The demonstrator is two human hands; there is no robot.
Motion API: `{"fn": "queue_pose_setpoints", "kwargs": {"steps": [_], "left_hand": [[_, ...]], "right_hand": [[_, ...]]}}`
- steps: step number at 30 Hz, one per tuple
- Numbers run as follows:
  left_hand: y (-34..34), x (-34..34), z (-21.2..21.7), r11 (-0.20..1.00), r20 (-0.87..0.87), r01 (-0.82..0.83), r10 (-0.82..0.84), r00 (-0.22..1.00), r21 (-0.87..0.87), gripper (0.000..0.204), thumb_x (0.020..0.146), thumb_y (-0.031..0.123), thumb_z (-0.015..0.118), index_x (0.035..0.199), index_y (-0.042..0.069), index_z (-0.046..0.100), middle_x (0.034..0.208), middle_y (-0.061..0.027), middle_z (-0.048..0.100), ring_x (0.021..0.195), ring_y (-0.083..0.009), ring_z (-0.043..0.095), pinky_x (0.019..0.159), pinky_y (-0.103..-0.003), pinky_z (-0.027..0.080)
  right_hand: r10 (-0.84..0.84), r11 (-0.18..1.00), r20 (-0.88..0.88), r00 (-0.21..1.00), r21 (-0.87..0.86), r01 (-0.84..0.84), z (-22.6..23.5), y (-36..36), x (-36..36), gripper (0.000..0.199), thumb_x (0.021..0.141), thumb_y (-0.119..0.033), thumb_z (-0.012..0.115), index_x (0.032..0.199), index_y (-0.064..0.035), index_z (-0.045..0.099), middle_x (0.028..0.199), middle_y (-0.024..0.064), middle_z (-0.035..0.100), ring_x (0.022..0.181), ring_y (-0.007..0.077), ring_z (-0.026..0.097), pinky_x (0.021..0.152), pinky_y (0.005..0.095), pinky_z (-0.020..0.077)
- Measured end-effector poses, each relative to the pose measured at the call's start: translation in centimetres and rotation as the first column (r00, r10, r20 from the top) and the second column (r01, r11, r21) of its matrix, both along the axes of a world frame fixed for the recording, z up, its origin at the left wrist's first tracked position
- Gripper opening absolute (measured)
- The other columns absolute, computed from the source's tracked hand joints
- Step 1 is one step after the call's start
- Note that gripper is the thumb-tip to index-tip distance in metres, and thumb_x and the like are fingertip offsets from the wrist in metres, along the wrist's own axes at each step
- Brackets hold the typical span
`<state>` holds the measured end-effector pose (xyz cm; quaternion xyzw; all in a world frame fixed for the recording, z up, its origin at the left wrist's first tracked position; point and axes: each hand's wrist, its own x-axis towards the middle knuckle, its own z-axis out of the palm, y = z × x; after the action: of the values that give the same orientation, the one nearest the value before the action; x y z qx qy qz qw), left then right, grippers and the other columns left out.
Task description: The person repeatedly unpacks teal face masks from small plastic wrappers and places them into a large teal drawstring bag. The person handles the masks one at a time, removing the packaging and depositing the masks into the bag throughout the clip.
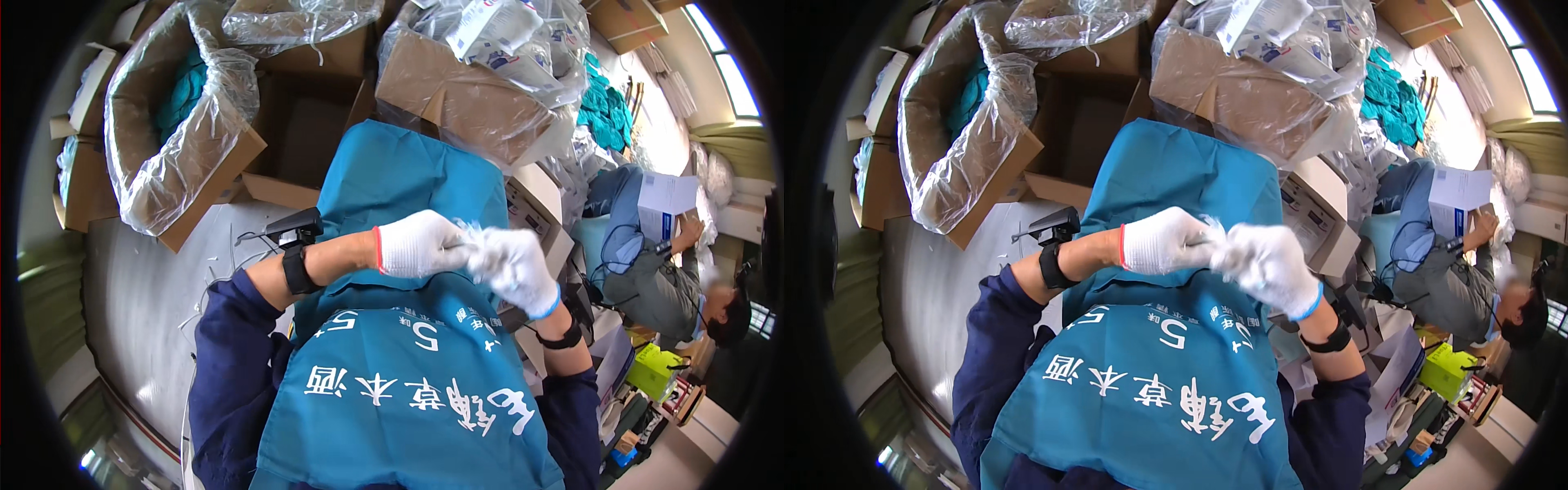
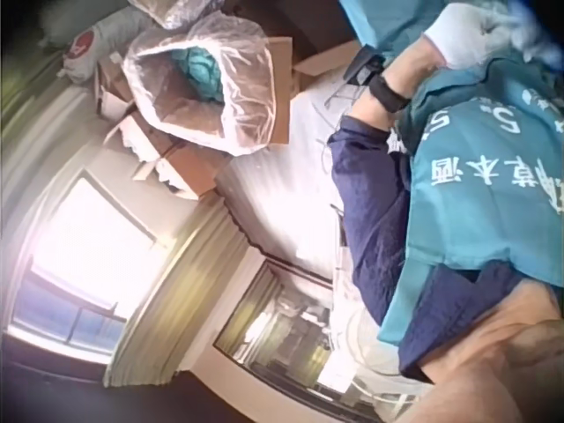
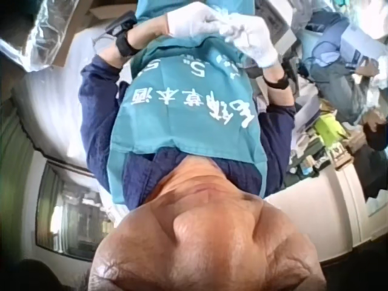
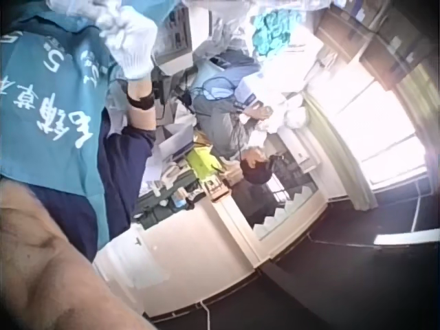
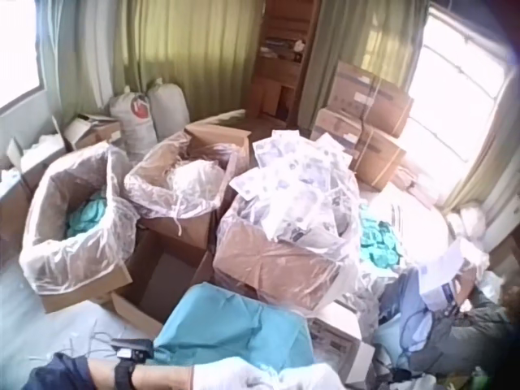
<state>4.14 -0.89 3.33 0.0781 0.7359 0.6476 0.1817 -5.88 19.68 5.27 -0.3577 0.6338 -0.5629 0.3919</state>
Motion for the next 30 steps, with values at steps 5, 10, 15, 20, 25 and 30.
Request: {"fn": "queue_pose_setpoints", "kwargs": {"steps": [5,10,15,20,25,30], "left_hand": [[-0.2,2.6,0.7,0.988,-0.013,0.157,-0.157,0.988,-0.001,0.023,0.099,0.022,0.061,0.091,0.002,0.068,0.074,-0.0149,0.064,0.063,-0.0202,0.053,0.065,-0.034,0.048],[-2.0,4.5,4.2,0.954,-0.075,0.299,-0.296,0.952,0.031,0.03,0.1,0.021,0.059,0.079,0.001,0.059,0.066,-0.0156,0.052,0.057,-0.0278,0.05,0.057,-0.037,0.043],[-3.6,5.8,5.6,0.948,-0.066,0.316,-0.313,0.947,0.041,0.03,0.101,0.023,0.058,0.08,0.001,0.059,0.066,-0.0152,0.053,0.057,-0.0277,0.049,0.057,-0.037,0.043],[-7.2,7.7,5.5,0.965,0.018,0.24,-0.243,0.97,0.11,0.029,0.1,0.016,0.054,0.076,0.001,0.056,0.064,-0.0094,0.046,0.058,-0.0162,0.048,0.056,-0.036,0.04],[-18.4,8.8,0.5,0.779,0.426,-0.55,0.406,0.808,0.3,0.018,0.098,0.013,0.053,0.082,0.007,0.058,0.077,0.0019,0.052,0.063,-0.0132,0.05,0.06,-0.024,0.044],[-23.1,7.7,-9.1,0.2,0.803,-0.882,0.366,0.471,0.427,0.041,0.101,0.03,0.055,0.129,0.001,0.05,0.116,-0.0138,0.057,0.1,-0.0238,0.059,0.085,-0.034,0.055]], "right_hand": [[0.503,0.863,-0.713,0.488,0.386,-0.326,2.9,-1.0,1.1,0.024,0.082,-0.045,0.075,0.081,-0.0211,0.074,0.06,0.0059,0.062,0.05,0.0252,0.061,0.047,0.0351,0.0459],[0.531,0.805,-0.702,0.474,0.244,-0.54,4.5,0.5,1.3,0.011,0.075,-0.032,0.075,0.086,-0.0265,0.077,0.061,-0.0005,0.06,0.053,0.023,0.06,0.048,0.0355,0.0438],[0.53,0.824,-0.509,0.678,0.121,-0.553,4.2,2.6,1.7,0.024,0.073,-0.032,0.081,0.097,-0.0298,0.079,0.065,-0.0025,0.06,0.054,0.0195,0.056,0.048,0.0347,0.04],[0.526,0.846,-0.417,0.741,0.172,-0.504,4.4,4.5,1.4,0.007,0.082,-0.017,0.074,0.087,-0.0207,0.078,0.071,-0.0019,0.066,0.055,0.0207,0.058,0.055,0.0329,0.0482],[-0.151,0.94,0.25,0.956,0.337,0.061,-0.5,9.5,1.4,0.012,0.088,-0.004,0.063,0.077,-0.007,0.062,0.073,0.0015,0.059,0.066,0.0142,0.055,0.073,0.0263,0.049],[-0.313,0.941,0.31,0.898,0.228,0.25,-3.5,7.3,0.3,0.023,0.101,-0.022,0.058,0.089,-0.0034,0.062,0.078,0.0013,0.058,0.065,0.0074,0.048,0.056,0.0218,0.0357]]}}
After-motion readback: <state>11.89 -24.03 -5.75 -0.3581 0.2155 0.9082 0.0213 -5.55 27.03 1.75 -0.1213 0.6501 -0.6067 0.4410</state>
